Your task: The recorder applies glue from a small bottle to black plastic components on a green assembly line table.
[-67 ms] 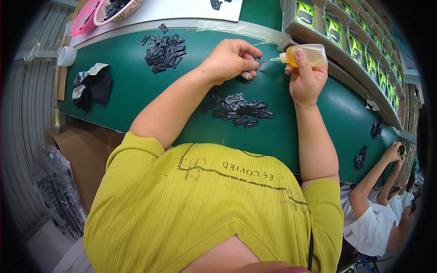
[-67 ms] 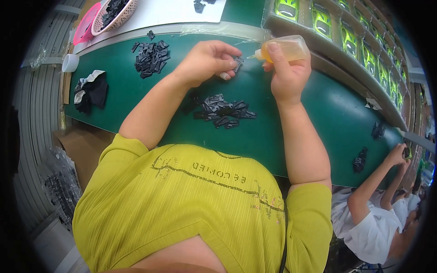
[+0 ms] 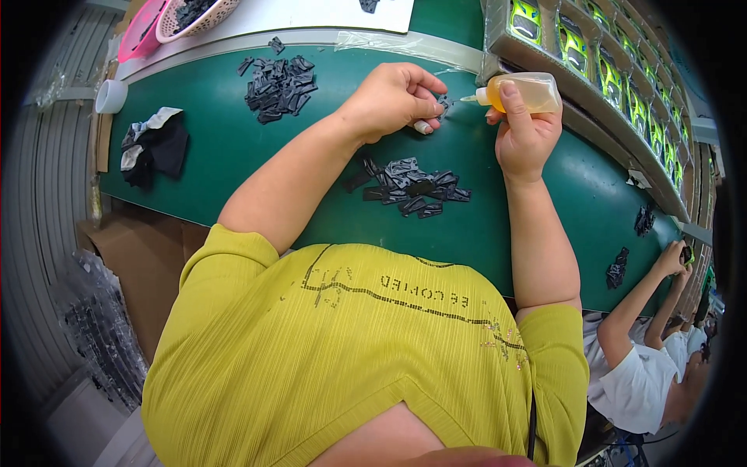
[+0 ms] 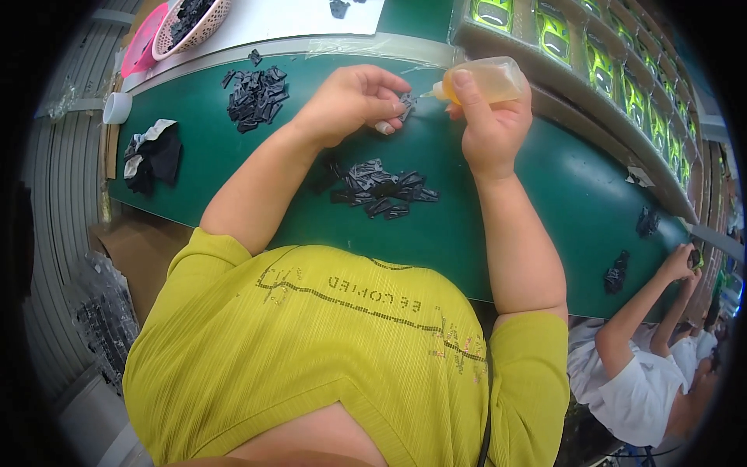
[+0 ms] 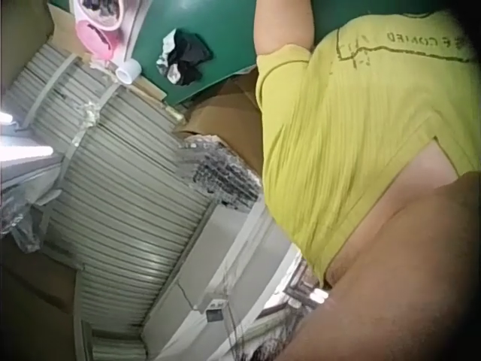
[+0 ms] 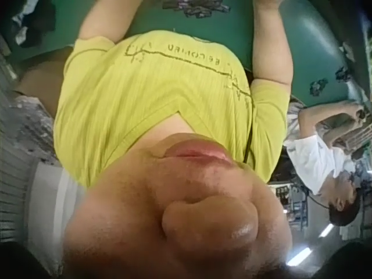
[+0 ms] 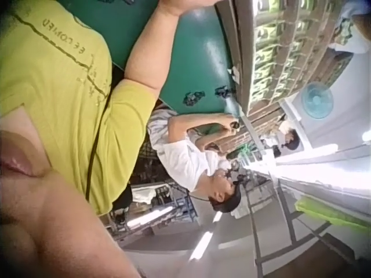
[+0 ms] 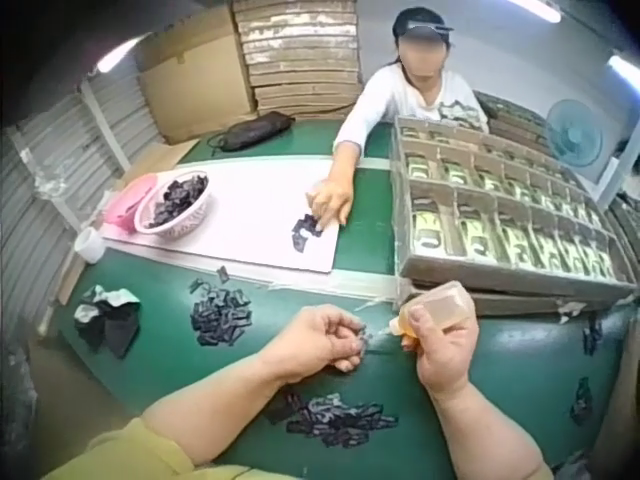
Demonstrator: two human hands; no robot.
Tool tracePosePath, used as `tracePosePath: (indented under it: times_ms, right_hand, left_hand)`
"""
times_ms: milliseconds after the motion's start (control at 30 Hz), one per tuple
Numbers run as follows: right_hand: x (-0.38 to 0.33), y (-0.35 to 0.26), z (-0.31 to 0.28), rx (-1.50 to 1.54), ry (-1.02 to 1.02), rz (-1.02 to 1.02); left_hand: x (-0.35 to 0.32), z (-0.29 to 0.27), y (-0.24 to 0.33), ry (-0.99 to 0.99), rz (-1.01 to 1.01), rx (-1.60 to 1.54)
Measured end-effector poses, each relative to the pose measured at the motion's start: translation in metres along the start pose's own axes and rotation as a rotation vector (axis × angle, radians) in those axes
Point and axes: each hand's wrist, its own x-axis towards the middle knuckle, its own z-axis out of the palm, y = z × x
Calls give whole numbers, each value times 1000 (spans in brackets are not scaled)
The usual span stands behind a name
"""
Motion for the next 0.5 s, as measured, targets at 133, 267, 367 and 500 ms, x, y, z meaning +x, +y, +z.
tracePosePath:
  times_ms: [133, 267, 367, 500]
  right_hand:
    - [-3, 0, 4, -82, -9, -2]
    - [-3, 0, 6, -119, -18, -37]
    - [-3, 1, 4, -140, -23, -40]
    - [-3, 1, 5, -144, -38, -36]
  left_hand:
    - [0, 0, 3, -3, -27, 2]
    - [0, -1, 3, -2, -33, 21]
    - [1, 0, 2, -11, -35, 43]
    - [0, 0, 3, -13, -34, 67]
